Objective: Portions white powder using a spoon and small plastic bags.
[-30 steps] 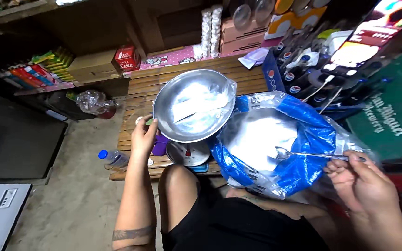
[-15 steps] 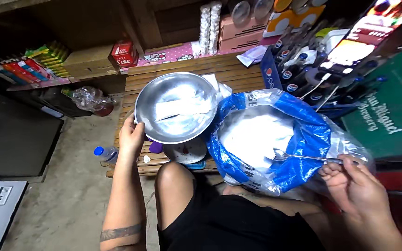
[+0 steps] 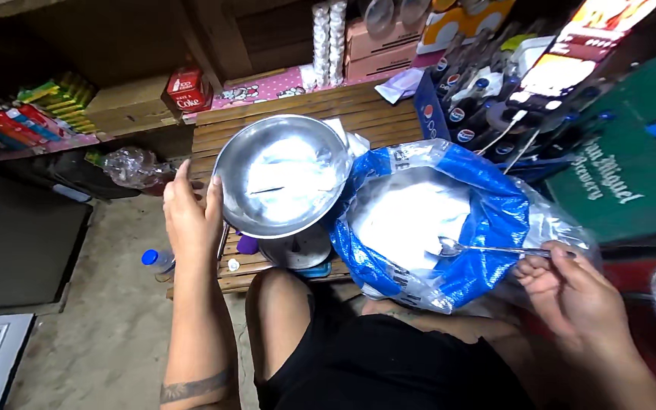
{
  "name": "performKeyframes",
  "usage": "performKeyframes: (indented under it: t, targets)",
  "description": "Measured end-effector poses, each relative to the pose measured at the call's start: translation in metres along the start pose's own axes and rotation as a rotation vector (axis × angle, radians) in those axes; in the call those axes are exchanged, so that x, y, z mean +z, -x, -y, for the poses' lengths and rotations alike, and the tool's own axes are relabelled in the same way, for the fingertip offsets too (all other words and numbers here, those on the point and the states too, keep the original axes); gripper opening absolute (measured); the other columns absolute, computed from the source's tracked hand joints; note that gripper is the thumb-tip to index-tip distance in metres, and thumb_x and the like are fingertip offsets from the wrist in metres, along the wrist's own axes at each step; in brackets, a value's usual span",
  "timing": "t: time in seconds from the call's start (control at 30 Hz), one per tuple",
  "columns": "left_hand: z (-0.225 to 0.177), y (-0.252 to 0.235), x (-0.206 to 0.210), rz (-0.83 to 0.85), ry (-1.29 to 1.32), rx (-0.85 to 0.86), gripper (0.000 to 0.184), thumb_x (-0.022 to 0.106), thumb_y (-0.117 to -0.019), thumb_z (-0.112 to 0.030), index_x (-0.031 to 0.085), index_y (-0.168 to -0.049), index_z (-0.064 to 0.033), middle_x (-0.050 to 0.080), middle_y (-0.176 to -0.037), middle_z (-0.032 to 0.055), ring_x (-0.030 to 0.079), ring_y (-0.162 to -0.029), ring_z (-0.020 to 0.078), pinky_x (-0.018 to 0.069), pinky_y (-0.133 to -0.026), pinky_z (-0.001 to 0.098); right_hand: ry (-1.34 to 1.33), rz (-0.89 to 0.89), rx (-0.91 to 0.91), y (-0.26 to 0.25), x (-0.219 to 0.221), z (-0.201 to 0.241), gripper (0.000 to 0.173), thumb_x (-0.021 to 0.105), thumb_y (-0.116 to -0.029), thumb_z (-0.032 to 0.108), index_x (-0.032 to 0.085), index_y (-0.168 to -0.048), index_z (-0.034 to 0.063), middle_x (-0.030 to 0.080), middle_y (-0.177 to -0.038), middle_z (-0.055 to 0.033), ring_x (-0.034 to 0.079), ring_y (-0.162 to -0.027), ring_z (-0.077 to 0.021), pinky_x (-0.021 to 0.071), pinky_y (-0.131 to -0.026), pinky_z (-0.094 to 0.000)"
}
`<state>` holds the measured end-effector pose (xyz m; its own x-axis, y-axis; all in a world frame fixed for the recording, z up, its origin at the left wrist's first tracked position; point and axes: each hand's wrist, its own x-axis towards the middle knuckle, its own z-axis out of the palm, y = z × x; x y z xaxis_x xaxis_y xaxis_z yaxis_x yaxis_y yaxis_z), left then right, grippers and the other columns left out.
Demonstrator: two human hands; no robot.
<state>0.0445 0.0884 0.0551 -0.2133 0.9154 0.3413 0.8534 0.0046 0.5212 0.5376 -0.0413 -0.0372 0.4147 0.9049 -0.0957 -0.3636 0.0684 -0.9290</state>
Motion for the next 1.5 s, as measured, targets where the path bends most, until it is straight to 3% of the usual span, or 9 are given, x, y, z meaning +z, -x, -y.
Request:
performKeyframes:
  t: [0.07,0.17,0.43,0.57,0.7,0.8,1.0,1.3,1.5]
  targets:
    - [-0.029,0.006,0.004,-0.006,0.079,0.198,0.052,0.049,-0.1076,-0.035,0.048,-0.148,-0.0026,0.063,-0.123,0.0253,0.064,-0.104,0.0376,0.0528,-0.087,0.053,0.005,-0.02,0.004,0.001,0.006,0.004,0.03,0.028,-0.1104,0.015,0.058,-0.104,0.0154,0.066,-0.071,0.0075,0.065,-0.065,-0.0049,0.058,-0.069,-0.0219]
    - [-0.072,0.008,0.024,0.227,0.166,0.372,0.043,0.051,-0.1071,-0.032,0.058,-0.14,-0.0055,0.065,-0.123,0.0186,0.066,-0.103,0.0295,0.0555,-0.082,0.0466,0.035,-0.049,0.014,0.002,0.021,0.012,0.03,0.027,-0.1107,0.016,0.057,-0.106,0.0161,0.063,-0.072,0.0082,0.063,-0.066,-0.0044,0.0568,-0.07,-0.0227]
    - [-0.139,0.001,0.059,0.402,-0.037,0.277,0.05,0.045,-0.1084,-0.045,0.062,-0.134,-0.0055,0.071,-0.108,0.0198,0.069,-0.091,0.0411,0.0512,-0.079,0.0674,-0.032,-0.001,-0.023,0.009,0.038,0.023,0.028,0.033,-0.1101,0.018,0.061,-0.109,0.0155,0.063,-0.074,0.0042,0.063,-0.067,-0.0079,0.057,-0.071,-0.0271]
    - [-0.138,0.0,0.067,0.369,-0.083,0.298,0.031,0.051,-0.1073,-0.029,0.067,-0.116,-0.0028,0.071,-0.096,0.0209,0.07,-0.084,0.0416,0.0531,-0.073,0.0666,-0.051,0.027,-0.036,0.013,0.045,0.032,0.03,0.032,-0.1101,0.019,0.062,-0.108,0.0154,0.064,-0.075,0.0035,0.063,-0.068,-0.0075,0.0573,-0.072,-0.0263]
    - [-0.128,-0.002,0.069,0.318,0.002,0.34,0.023,0.054,-0.1057,-0.019,0.068,-0.109,-0.0008,0.07,-0.099,0.0203,0.07,-0.086,0.0386,0.0546,-0.077,0.0629,-0.113,0.051,-0.035,0.013,0.054,0.043,0.031,0.032,-0.1106,0.02,0.062,-0.108,0.0161,0.063,-0.076,0.0035,0.063,-0.069,-0.0076,0.058,-0.073,-0.0264]
    - [-0.112,-0.007,0.07,0.278,0.185,0.313,0.024,0.057,-0.1058,-0.021,0.071,-0.109,-0.0014,0.072,-0.099,0.0164,0.07,-0.083,0.0283,0.0569,-0.079,0.0519,-0.128,0.078,-0.036,0.009,0.066,0.047,0.03,0.032,-0.1109,0.022,0.062,-0.107,0.0181,0.062,-0.077,0.0046,0.063,-0.07,-0.0067,0.0567,-0.072,-0.0247]
    - [-0.101,-0.003,0.065,0.312,0.521,0.152,0.022,0.06,-0.1051,-0.024,0.07,-0.111,-0.0043,0.071,-0.088,0.0055,0.066,-0.068,0.0088,0.058,-0.065,0.0286,-0.182,0.144,-0.05,0.003,0.107,0.057,0.03,0.032,-0.1117,0.024,0.061,-0.107,0.0184,0.062,-0.08,0.0048,0.063,-0.072,-0.0064,0.0561,-0.073,-0.0239]
    - [-0.102,-0.003,0.07,0.335,0.572,0.11,0.017,0.062,-0.1032,-0.022,0.071,-0.108,-0.0071,0.072,-0.086,0.0023,0.066,-0.067,0.0062,0.056,-0.063,0.0251,-0.118,0.255,-0.127,-0.001,0.169,0.067,0.025,0.036,-0.1115,0.025,0.059,-0.112,0.0165,0.06,-0.083,0.0039,0.062,-0.075,-0.0063,0.056,-0.077,-0.0239]
    - [-0.103,0.001,0.07,0.332,0.476,0.181,0.019,0.06,-0.1045,-0.022,0.071,-0.11,-0.007,0.073,-0.087,0.0057,0.069,-0.07,0.013,0.058,-0.067,0.034,-0.033,0.284,-0.172,-0.002,0.188,0.059,0.021,0.038,-0.1113,0.025,0.057,-0.115,0.017,0.061,-0.087,0.004,0.063,-0.078,-0.0059,0.0562,-0.081,-0.0238]
